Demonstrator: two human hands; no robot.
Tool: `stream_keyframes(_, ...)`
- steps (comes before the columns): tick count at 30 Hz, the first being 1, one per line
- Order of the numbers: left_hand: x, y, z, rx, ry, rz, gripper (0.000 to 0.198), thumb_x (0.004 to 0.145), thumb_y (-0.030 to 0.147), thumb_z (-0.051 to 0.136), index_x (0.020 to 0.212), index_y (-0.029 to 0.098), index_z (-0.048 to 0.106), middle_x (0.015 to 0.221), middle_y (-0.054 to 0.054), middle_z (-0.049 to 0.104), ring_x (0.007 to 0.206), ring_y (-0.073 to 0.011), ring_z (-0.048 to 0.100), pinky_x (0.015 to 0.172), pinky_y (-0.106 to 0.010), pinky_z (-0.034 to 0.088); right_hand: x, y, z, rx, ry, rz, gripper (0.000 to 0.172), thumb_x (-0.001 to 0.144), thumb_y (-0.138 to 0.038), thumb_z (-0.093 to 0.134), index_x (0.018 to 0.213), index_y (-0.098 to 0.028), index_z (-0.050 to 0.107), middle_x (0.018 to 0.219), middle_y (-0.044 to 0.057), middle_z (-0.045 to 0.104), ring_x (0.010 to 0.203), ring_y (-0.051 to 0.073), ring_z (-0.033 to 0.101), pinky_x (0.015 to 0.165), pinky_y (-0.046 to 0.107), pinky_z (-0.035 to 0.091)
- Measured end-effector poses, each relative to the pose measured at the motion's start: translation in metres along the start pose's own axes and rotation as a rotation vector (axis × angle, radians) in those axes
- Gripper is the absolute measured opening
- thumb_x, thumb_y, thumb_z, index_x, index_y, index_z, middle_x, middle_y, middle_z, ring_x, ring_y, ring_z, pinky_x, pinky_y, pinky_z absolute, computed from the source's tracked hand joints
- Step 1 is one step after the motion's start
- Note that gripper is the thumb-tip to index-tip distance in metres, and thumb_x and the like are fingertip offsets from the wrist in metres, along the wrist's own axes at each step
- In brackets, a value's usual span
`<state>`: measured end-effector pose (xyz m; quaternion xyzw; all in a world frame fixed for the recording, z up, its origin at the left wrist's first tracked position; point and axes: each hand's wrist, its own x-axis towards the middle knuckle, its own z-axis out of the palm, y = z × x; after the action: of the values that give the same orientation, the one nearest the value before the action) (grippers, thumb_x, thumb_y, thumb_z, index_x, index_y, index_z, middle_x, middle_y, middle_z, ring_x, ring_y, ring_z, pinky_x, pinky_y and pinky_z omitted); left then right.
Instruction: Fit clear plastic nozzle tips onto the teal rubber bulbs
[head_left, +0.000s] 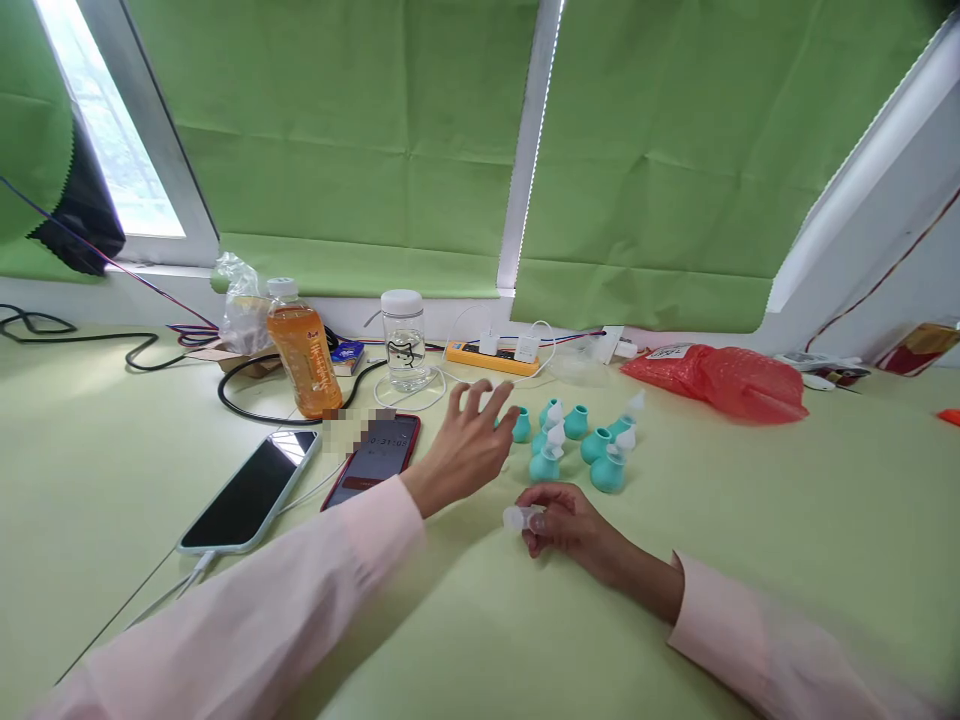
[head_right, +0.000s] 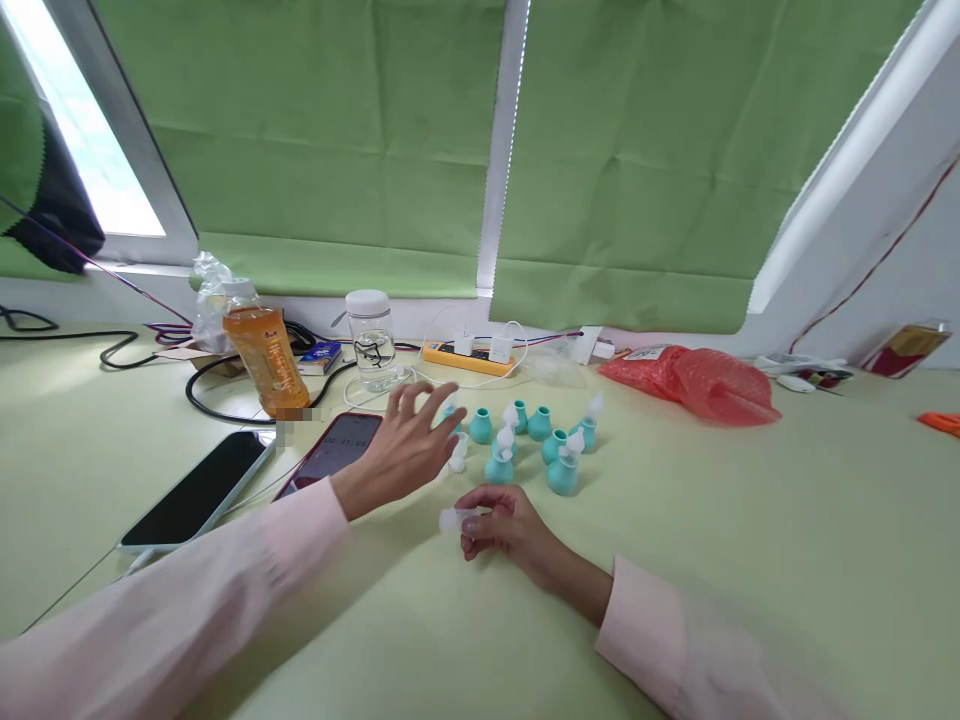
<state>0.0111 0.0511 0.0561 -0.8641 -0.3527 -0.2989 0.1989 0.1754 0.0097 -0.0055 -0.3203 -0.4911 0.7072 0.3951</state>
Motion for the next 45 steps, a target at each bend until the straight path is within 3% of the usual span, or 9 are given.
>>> stream_keyframes(4, 0.031, 0.002, 0.037, 0.250, -0.083, 0.041, 0.023, 0.072, 0.014, 0.045, 0.088, 0.012, 0.060, 0.131, -0.010, 0.029, 0.117, -0.0344, 0.021, 0.089, -0.059, 0.018, -0.001, 0.003, -0.002, 0.017, -0.098, 0.026, 0.022, 0.057, -0.021, 0.070, 0.075, -0.013, 0.059, 0.060, -0.001, 0.057, 0.049, 0.010, 0.055, 0.049, 0.024, 0.047)
stream_keyframes(11, 0.038, 0.001, 0.069, 0.255, -0.111, -0.001, 0.017, 0.067, 0.008, 0.048, 0.068, 0.015, 0.064, 0.124, -0.007, 0.038, 0.116, -0.0363, 0.023, 0.089, -0.064, 0.010, -0.002, 0.006, -0.008, -0.010, -0.133, -0.018, 0.024, 0.058, -0.022, 0.069, 0.078, -0.015, 0.060, 0.064, 0.000, 0.057, 0.052, 0.009, 0.055, 0.051, 0.024, 0.048)
stream_keyframes(20, 0.039, -0.006, 0.057, -0.051, -0.037, -0.203, 0.015, 0.067, 0.028, 0.054, 0.068, 0.014, 0.060, 0.103, -0.010, 0.053, 0.109, -0.0314, 0.033, 0.087, -0.057, 0.020, -0.001, 0.003, -0.005, 0.023, -0.073, -0.023, 0.025, 0.056, -0.023, 0.071, 0.078, -0.015, 0.060, 0.067, 0.000, 0.057, 0.056, 0.010, 0.057, 0.056, 0.025, 0.049)
stream_keyframes(24, 0.042, -0.014, 0.029, -0.361, 0.015, -0.305, 0.015, 0.063, 0.027, 0.057, 0.071, 0.014, 0.057, 0.078, -0.006, 0.060, 0.088, -0.0226, 0.049, 0.076, -0.039, 0.040, -0.002, 0.002, -0.005, 0.005, -0.110, -0.028, 0.024, 0.057, -0.021, 0.070, 0.078, -0.015, 0.059, 0.067, 0.000, 0.056, 0.057, 0.010, 0.057, 0.056, 0.025, 0.049)
stream_keyframes(27, 0.033, -0.014, 0.000, -0.624, 0.083, -0.384, 0.016, 0.064, 0.027, 0.057, 0.075, 0.015, 0.056, 0.076, -0.003, 0.061, 0.072, -0.0146, 0.055, 0.073, -0.029, 0.043, -0.002, 0.000, -0.005, -0.003, -0.149, -0.030, 0.024, 0.058, -0.021, 0.068, 0.079, -0.014, 0.059, 0.067, 0.001, 0.056, 0.056, 0.009, 0.055, 0.054, 0.024, 0.049)
stream_keyframes(31, 0.000, -0.005, -0.025, -0.718, -0.058, -0.347, 0.012, 0.062, 0.023, 0.058, 0.071, 0.015, 0.057, 0.069, 0.000, 0.061, 0.065, -0.0117, 0.055, 0.065, -0.022, 0.044, -0.003, -0.007, -0.007, 0.004, -0.174, -0.053, 0.025, 0.057, -0.024, 0.068, 0.078, -0.013, 0.059, 0.069, 0.002, 0.056, 0.048, 0.006, 0.050, 0.043, 0.019, 0.045)
stream_keyframes(35, -0.040, 0.009, -0.019, -0.729, -0.309, -0.278, 0.012, 0.062, 0.020, 0.057, 0.072, 0.015, 0.058, 0.068, 0.000, 0.060, 0.061, -0.0114, 0.053, 0.060, -0.021, 0.042, -0.002, -0.011, -0.010, -0.014, -0.139, -0.135, 0.026, 0.056, -0.025, 0.069, 0.077, -0.014, 0.059, 0.073, 0.003, 0.057, 0.048, 0.007, 0.050, 0.042, 0.019, 0.045)
stream_keyframes(40, -0.064, 0.023, 0.003, -0.792, -0.351, -0.275, 0.025, 0.065, 0.027, 0.058, 0.088, 0.016, 0.055, 0.083, -0.003, 0.059, 0.073, -0.0150, 0.054, 0.065, -0.023, 0.041, -0.002, -0.011, -0.007, -0.146, -0.016, -0.222, 0.020, 0.057, -0.019, 0.070, 0.074, -0.016, 0.060, 0.078, 0.003, 0.059, 0.060, 0.011, 0.055, 0.050, 0.023, 0.049)
stream_keyframes(45, -0.068, 0.029, 0.004, -0.816, -0.339, -0.325, 0.021, 0.072, 0.024, 0.050, 0.091, 0.017, 0.053, 0.086, -0.004, 0.058, 0.077, -0.0156, 0.053, 0.068, -0.024, 0.040, -0.003, -0.014, -0.005, -0.250, 0.114, -0.220, 0.020, 0.051, -0.015, 0.073, 0.068, -0.017, 0.063, 0.076, 0.003, 0.064, 0.068, 0.014, 0.059, 0.058, 0.025, 0.052)
